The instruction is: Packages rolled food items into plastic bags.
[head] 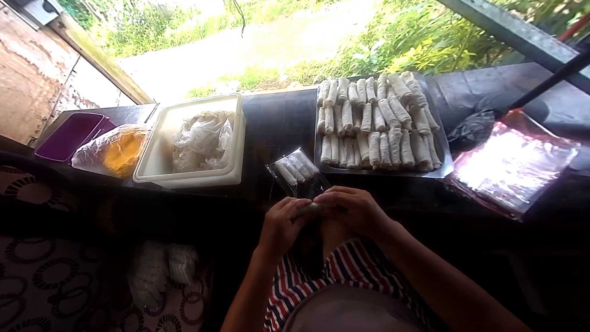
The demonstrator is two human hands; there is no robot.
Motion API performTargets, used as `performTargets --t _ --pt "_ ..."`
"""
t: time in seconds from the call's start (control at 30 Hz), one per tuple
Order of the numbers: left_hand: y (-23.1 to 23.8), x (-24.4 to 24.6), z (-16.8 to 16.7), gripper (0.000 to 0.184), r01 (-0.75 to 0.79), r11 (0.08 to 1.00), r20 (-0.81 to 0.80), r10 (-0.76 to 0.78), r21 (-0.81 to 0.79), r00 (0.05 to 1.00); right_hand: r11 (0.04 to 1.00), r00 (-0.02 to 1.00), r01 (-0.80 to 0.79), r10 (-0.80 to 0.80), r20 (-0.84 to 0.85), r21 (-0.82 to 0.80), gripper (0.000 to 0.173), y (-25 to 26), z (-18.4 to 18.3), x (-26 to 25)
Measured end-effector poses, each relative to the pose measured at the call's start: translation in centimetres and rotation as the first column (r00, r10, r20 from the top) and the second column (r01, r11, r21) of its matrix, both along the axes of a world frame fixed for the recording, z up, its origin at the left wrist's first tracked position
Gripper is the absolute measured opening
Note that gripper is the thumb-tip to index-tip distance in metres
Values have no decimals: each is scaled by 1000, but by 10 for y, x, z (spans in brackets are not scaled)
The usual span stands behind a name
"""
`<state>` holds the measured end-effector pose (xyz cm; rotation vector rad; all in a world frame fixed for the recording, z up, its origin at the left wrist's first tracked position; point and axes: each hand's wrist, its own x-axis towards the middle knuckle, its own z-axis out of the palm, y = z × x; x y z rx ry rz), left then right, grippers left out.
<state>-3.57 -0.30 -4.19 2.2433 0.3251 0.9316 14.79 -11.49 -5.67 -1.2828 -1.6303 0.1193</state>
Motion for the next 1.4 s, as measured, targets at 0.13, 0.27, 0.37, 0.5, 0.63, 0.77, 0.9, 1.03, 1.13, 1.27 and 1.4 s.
performTargets --t 0.13,0.27,0.37,0.5,0.63,0.77,0.9,1.03,1.13,1.27,1.4 --pt "-1 -3 -4 23 18 1000 -37 -18 10 999 999 1000 -23 22 -14 -35 23 -3 -5 -1" --pt "-10 -8 -19 25 38 998 -85 -42 -49 995 977 994 -90 76 -78 -195 29 -22 -12 1" --pt "-18 -9 -33 41 29 996 -117 -38 -82 992 956 973 -96 32 -227 -278 27 -42 -22 4" --pt "-23 -3 -44 49 -199 978 -177 208 64 962 950 868 29 -178 -464 -310 21 -65 -31 10" --pt "-17 13 -55 38 -392 895 -213 434 215 875 921 835 202 -340 -434 -333 17 -68 -35 6" --pt "-13 26 -63 9 -431 856 -121 478 286 870 936 894 263 -328 -305 -233 18 -49 -43 -4" --pt "-16 29 -63 7 -442 868 -45 463 226 885 945 927 291 -317 -200 -148 17 -19 -48 -18" --pt "-20 28 -67 8 -405 903 -28 413 142 911 921 921 379 -385 -54 -92 14 14 -55 -36" --pt "-24 26 -70 12 -395 916 -39 398 66 916 891 879 455 -450 155 5 13 32 -61 -43" --pt "-23 19 -72 18 -425 905 -59 425 -3 903 912 874 407 -403 273 44 19 28 -63 -41" --pt "-24 15 -73 20 -417 909 -70 414 -23 907 864 803 477 -503 320 161 23 22 -63 -33"
